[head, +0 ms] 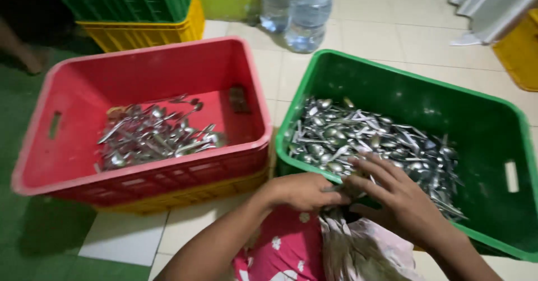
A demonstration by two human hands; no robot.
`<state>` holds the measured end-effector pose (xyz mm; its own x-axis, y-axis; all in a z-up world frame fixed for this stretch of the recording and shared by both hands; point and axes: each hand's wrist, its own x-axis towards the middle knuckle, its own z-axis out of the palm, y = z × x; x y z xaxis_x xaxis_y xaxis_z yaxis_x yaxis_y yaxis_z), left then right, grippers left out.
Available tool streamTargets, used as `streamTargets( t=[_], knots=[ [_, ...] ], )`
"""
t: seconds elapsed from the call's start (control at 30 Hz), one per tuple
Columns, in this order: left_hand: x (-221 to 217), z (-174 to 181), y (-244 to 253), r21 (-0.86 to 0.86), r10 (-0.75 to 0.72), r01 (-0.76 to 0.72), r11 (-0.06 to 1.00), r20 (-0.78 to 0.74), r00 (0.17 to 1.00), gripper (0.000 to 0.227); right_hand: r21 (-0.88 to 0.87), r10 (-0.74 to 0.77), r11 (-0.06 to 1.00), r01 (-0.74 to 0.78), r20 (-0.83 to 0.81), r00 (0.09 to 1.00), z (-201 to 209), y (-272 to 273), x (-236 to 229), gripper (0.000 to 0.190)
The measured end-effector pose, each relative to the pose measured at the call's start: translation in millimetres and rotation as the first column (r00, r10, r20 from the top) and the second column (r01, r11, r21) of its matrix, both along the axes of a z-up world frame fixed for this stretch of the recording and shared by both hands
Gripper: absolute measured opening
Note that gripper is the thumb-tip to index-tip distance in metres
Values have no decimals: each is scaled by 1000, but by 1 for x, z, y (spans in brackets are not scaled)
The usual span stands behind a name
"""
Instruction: The person sorts metal spoons and forks from a green bin into a pink bin by hand. They repeatedly scoop cutlery, separate items, and transfer them between the two bins.
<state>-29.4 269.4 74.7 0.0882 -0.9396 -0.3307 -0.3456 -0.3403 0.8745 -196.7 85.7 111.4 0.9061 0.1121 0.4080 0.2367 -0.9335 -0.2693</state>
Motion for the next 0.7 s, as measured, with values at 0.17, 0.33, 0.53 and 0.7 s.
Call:
streamTargets(
  t=[0.17, 0.33, 0.53, 0.7],
  knots=[
    [2, 37, 37, 171, -244, 204, 964, 264, 933, 59, -365, 229, 897, -251, -102, 968, 14, 30, 19, 37],
    [19, 64, 65, 191, -187, 154, 970, 171, 967, 57, -327, 294, 872, -364, -244, 924, 0, 31, 39, 31],
    [74, 61, 114, -109, 201, -210, 972, -87, 976, 43, -14, 204, 977, -211, -198, 959, -21, 8, 62, 41],
    [134, 47, 171, -81, 491, -497, 864, -81, 867, 37, 205, -134, 948, 245, -441, 887, -80, -59, 40, 53]
  ],
)
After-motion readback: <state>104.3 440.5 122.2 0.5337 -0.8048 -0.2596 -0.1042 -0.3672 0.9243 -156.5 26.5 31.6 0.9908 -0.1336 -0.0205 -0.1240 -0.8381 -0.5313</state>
